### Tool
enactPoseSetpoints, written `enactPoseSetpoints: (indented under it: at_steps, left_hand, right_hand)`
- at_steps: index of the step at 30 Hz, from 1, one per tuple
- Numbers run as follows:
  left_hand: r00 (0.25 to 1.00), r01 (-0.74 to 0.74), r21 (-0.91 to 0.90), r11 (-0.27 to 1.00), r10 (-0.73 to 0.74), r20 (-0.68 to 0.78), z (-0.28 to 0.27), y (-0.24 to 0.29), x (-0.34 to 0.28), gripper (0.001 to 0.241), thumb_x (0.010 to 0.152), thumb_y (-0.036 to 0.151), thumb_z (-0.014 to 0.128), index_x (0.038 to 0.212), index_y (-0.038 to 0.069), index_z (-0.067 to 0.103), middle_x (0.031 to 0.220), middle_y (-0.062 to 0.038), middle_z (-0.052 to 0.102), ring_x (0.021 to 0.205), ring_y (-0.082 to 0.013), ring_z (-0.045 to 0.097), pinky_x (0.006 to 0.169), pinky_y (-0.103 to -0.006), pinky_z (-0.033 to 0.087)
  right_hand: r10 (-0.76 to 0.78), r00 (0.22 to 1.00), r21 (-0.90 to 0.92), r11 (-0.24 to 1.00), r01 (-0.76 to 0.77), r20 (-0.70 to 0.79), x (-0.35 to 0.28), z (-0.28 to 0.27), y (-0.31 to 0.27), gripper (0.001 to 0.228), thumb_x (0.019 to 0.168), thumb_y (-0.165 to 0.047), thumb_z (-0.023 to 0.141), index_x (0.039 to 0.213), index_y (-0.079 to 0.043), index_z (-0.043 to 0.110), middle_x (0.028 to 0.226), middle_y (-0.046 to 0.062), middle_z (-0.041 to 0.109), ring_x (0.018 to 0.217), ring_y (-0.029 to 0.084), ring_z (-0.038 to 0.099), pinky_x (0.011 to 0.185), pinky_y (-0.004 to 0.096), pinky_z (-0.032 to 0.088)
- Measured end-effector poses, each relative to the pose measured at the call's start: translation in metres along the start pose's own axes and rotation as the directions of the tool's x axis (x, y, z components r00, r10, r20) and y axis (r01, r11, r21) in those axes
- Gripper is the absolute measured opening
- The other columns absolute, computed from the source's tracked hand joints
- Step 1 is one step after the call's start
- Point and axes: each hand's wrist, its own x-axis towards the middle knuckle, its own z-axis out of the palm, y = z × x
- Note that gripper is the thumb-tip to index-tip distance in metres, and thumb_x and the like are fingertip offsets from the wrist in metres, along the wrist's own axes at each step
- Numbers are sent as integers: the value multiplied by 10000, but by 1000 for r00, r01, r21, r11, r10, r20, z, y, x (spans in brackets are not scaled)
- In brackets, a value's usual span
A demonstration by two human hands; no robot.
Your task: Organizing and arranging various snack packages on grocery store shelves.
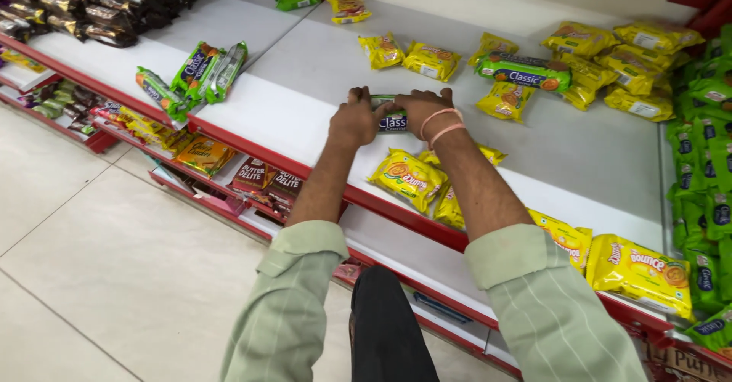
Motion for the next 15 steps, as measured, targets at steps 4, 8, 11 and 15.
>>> enactPoseSetpoints:
  at_steps: [4,8,11,15]
  left_hand:
    - [994,-80,94,992,72,86,34,26,19,658,990,310,558,1560,29,386,1542,-196,417,1205,-435,591,994,-490,530]
    - [909,-406,323,855,415,43,69,48,29,434,894,151,617,1307,270,676,1463,-104,500,1390,-343,430,1042,-517,473]
    - [898,-435,298,850,432,77,75,76,27,398,920,148,613,1277,295,708,1410,-90,536,1381,-326,427,1050,-515,469]
    - [880,-472,234,850,440,179,68,120,14,499,899,109,597,1293,403,686,1342,-76,550,1356,-313,429,1037,-534,452]
  right_hand:
    - [71,995,-66,996,-66,71,-12,-16,21,401,946,-169,606,1274,-391,672,1225,68,697,1206,249,643,1081,553,332]
    - [99,989,-92,992,-89,108,-22,-17,58,476,852,-167,713,1290,-341,651,1235,68,705,1173,280,653,999,544,447]
    - [100,987,-18,995,-98,126,-41,-22,84,484,836,-163,738,1296,-289,656,1187,115,722,1092,329,689,920,484,548]
    - [247,939,105,955,-278,239,-79,-47,92,457,901,-108,635,1339,-241,635,1138,159,733,950,357,774,850,449,622]
